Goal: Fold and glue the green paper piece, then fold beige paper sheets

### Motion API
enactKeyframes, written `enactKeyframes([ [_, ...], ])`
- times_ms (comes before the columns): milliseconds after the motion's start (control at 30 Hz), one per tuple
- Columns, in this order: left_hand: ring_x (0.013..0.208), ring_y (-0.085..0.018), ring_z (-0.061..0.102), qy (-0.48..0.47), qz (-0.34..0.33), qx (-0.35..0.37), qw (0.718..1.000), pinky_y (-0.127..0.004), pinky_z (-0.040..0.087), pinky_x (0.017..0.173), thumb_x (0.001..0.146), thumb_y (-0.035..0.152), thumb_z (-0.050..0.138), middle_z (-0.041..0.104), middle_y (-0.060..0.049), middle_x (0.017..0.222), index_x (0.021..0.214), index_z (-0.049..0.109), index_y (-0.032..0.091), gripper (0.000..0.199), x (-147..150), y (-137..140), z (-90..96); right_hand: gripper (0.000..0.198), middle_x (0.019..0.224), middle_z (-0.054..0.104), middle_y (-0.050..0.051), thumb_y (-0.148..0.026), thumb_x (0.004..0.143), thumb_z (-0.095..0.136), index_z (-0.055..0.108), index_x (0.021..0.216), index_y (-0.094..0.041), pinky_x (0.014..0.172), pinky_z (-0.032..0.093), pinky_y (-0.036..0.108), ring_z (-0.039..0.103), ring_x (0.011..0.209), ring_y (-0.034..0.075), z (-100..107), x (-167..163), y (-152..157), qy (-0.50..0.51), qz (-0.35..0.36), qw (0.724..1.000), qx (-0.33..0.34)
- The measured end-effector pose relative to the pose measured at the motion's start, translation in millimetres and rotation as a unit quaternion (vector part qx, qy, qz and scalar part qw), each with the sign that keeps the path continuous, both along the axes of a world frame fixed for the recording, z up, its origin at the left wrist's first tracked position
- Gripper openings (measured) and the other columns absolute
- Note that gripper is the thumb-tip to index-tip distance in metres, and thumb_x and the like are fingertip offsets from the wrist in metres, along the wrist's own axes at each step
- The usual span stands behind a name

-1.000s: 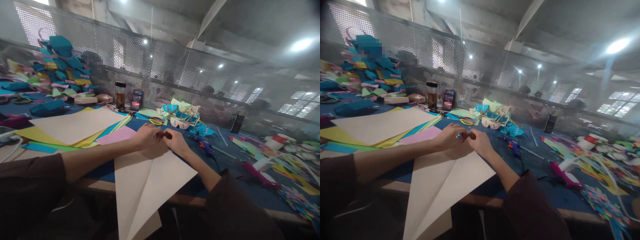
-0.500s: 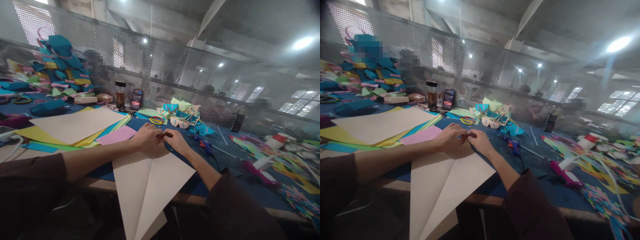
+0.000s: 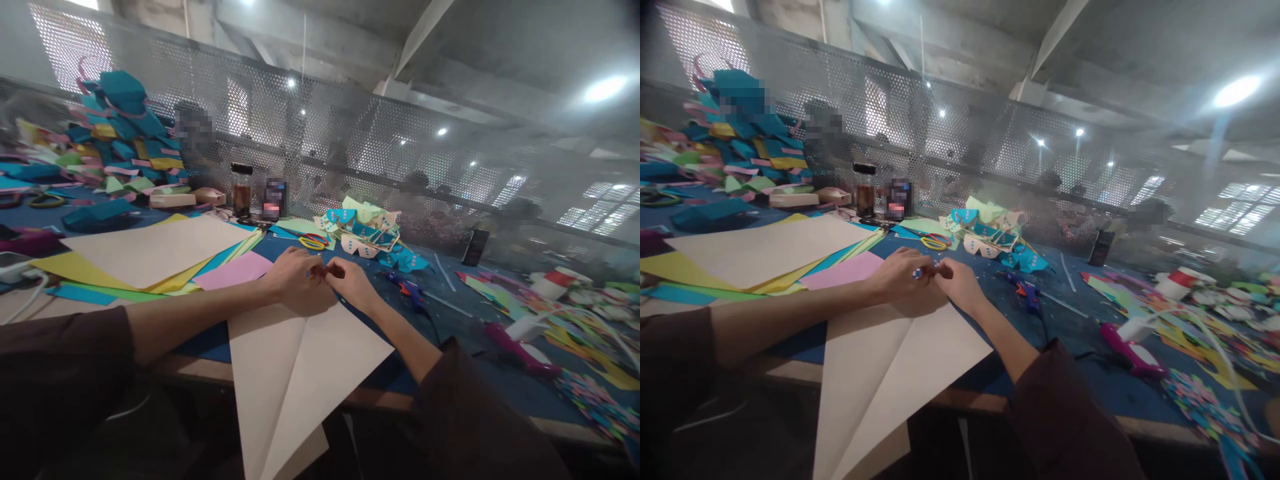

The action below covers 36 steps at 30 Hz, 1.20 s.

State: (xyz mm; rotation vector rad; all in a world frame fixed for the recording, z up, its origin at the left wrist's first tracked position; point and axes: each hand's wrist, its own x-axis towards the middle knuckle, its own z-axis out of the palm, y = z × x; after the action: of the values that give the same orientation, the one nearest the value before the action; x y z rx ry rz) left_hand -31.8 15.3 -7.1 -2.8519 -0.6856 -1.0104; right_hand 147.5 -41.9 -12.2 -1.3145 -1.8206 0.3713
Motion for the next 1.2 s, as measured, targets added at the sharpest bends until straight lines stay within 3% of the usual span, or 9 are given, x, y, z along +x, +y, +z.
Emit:
enactKeyframes([
  [167, 0.081, -0.022, 0.065, 0.02, 0.004, 0.028, 0.999, -0.038, 0.043, 0.083, 0.079, 0.013, 0.054, 0.072, -0.002, 0.077, 0.078, 0.065, 0.02, 0.013, 0.9, -0.3, -1.6, 0.007, 0.068, 0.06, -0.003, -0.023, 0.076, 0.054, 0.059, 0.072, -0.021, 0.065, 0.039, 0.025, 0.054, 0.066, 0.014, 1.2, -1.5, -1.8, -0.013, 0.004, 1.0, -0.001],
  [433, 0.078, -0.019, 0.063, 0.02, -0.033, 0.058, 0.998, -0.037, 0.043, 0.083, 0.075, 0.01, 0.052, 0.069, -0.002, 0.074, 0.075, 0.063, 0.019, 0.014, 0.7, 1.1, -1.8, 0.011, 0.072, 0.062, -0.002, -0.03, 0.078, 0.058, 0.06, 0.075, -0.02, 0.069, 0.042, 0.026, 0.057, 0.071, 0.015, -3.1, 1.9, 3.4, 0.06, 0.045, 0.996, -0.047],
  [633, 0.078, -0.021, 0.063, -0.035, 0.015, -0.029, 0.999, -0.038, 0.043, 0.083, 0.081, 0.019, 0.057, 0.07, -0.002, 0.077, 0.075, 0.064, 0.021, 0.009, -0.1, 5.9, -2.4, 0.022, 0.079, 0.068, 0.001, -0.039, 0.08, 0.058, 0.064, 0.085, -0.018, 0.072, 0.045, 0.028, 0.061, 0.076, 0.017, -5.8, 3.8, 7.0, 0.076, 0.016, 0.994, -0.074],
  [767, 0.075, -0.023, 0.063, -0.074, 0.075, -0.114, 0.988, -0.035, 0.044, 0.075, 0.082, 0.024, 0.059, 0.072, -0.004, 0.079, 0.075, 0.066, 0.021, 0.01, -0.9, 9.1, 1.2, 0.029, 0.072, 0.066, 0.001, -0.044, 0.082, 0.057, 0.065, 0.077, -0.017, 0.063, 0.041, 0.027, 0.058, 0.071, 0.017, -5.2, 6.8, 6.3, 0.042, -0.016, 0.995, -0.094],
  [867, 0.079, -0.024, 0.065, -0.066, 0.068, -0.148, 0.984, -0.034, 0.044, 0.072, 0.084, 0.026, 0.06, 0.074, -0.005, 0.086, 0.081, 0.067, 0.021, 0.009, -1.6, 10.7, 4.5, 0.032, 0.069, 0.064, 0.001, -0.046, 0.083, 0.055, 0.063, 0.07, -0.018, 0.061, 0.039, 0.027, 0.057, 0.07, 0.017, -7.2, 10.6, 8.8, 0.016, -0.022, 0.995, -0.095],
  [1033, 0.104, -0.027, 0.063, -0.039, 0.02, -0.028, 0.999, -0.037, 0.044, 0.087, 0.087, 0.018, 0.059, 0.072, -0.008, 0.104, 0.093, 0.067, 0.019, 0.009, -3.3, 8.1, 2.9, 0.03, 0.068, 0.065, 0.002, -0.043, 0.083, 0.056, 0.063, 0.067, -0.019, 0.062, 0.038, 0.028, 0.057, 0.07, 0.018, -10.9, 18.4, 15.2, -0.026, -0.072, 0.992, -0.1],
  [1200, 0.1, -0.024, 0.066, 0.09, -0.027, 0.018, 0.995, -0.038, 0.044, 0.091, 0.089, 0.013, 0.055, 0.074, -0.006, 0.102, 0.099, 0.071, 0.021, 0.021, -6.9, 6.8, -11.3, 0.015, 0.073, 0.07, 0.003, -0.034, 0.079, 0.064, 0.065, 0.075, -0.019, 0.063, 0.041, 0.027, 0.063, 0.072, 0.019, -9.5, 21.1, 11.9, -0.009, -0.099, 0.988, -0.118],
])
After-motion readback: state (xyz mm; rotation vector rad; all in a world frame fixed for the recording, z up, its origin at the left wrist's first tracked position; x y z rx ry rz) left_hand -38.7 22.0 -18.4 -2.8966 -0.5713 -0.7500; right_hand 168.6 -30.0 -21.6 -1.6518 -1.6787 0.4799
